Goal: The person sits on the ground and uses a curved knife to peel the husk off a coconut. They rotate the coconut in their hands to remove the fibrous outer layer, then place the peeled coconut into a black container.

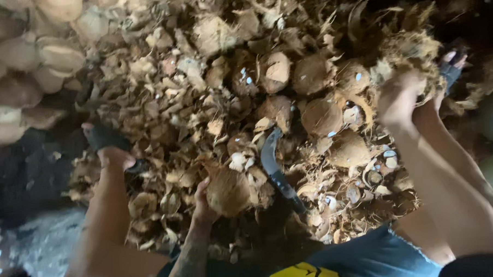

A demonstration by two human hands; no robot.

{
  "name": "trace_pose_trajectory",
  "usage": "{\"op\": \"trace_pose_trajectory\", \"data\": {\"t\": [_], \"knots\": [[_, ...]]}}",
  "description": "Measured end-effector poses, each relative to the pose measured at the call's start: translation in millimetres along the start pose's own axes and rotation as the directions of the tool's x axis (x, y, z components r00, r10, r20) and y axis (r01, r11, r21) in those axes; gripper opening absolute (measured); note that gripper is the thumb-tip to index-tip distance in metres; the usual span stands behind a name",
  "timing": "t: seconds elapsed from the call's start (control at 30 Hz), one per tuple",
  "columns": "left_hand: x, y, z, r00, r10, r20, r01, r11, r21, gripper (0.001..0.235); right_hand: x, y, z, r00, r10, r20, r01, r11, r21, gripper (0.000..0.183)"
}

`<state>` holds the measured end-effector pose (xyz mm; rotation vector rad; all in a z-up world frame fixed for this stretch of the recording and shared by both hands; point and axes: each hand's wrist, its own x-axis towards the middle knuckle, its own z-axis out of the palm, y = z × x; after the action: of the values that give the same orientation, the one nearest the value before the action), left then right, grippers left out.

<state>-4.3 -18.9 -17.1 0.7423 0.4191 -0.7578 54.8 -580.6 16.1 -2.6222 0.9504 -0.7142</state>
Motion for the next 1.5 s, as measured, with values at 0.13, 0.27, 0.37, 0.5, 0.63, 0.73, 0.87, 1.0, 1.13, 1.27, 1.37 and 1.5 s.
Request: {"op": "trace_pose_trajectory", "data": {"t": [0.13, 0.27, 0.37, 0.5, 0.63, 0.73, 0.87, 1.0, 1.13, 1.27, 1.37, 1.5], "knots": [[-3, -8, -7, 0.969, -0.118, -0.216, 0.074, 0.976, -0.203, 0.074, -152, -76, -37, 0.422, 0.018, 0.906, 0.051, 0.998, -0.043, 0.045], [-11, -12, -9, 0.96, -0.064, -0.272, 0.019, 0.986, -0.165, 0.081, -263, -117, -50, 0.041, -0.095, 0.995, 0.035, 0.995, 0.093, 0.07], [-20, -8, -3, 0.947, -0.032, -0.32, -0.011, 0.991, -0.131, 0.09, -311, -113, -29, 0.399, -0.186, 0.898, 0.533, 0.844, -0.062, 0.12], [-71, 33, 122, 0.976, 0.165, -0.142, -0.189, 0.966, -0.176, 0.083, -316, -103, -20, 0.404, -0.095, 0.91, 0.347, 0.936, -0.056, 0.096], [-71, 18, 104, 0.888, -0.141, -0.438, -0.176, 0.775, -0.606, 0.064, -298, -114, -22, 0.42, 0.05, 0.906, -0.018, 0.999, -0.047, 0.059], [-68, 33, 88, 0.915, -0.04, -0.401, -0.171, 0.862, -0.477, 0.061, -284, -111, -40, 0.49, 0.018, 0.872, -0.206, 0.974, 0.095, 0.048], [-104, 70, 134, 0.904, 0.147, -0.402, -0.329, 0.839, -0.434, 0.058, -266, -189, -130, 0.445, -0.171, 0.879, -0.414, 0.831, 0.372, 0.012], [-58, 40, 48, 0.989, 0.061, -0.136, -0.111, 0.908, -0.404, 0.071, -283, -204, -147, 0.385, -0.272, 0.882, -0.429, 0.793, 0.432, 0.032], [-40, 33, 15, 0.938, 0.107, -0.33, -0.263, 0.838, -0.478, 0.052, -291, -211, -188, 0.423, -0.618, 0.663, -0.577, 0.381, 0.723, 0.012], [-60, 40, 30, 0.968, 0.252, -0.008, -0.24, 0.914, -0.327, 0.078, -294, -218, -237, 0.417, -0.829, 0.373, -0.546, 0.1, 0.832, 0.011], [-42, 26, 10, 0.986, 0.054, -0.159, -0.109, 0.927, -0.36, 0.078, -293, -260, -264, 0.652, -0.755, -0.066, -0.147, -0.212, 0.966, 0.016], [-36, 19, 18, 0.964, 0.091, -0.251, -0.198, 0.873, -0.445, 0.065, -328, -199, -183, 0.49, -0.798, 0.352, -0.254, 0.256, 0.933, 0.006]]}}
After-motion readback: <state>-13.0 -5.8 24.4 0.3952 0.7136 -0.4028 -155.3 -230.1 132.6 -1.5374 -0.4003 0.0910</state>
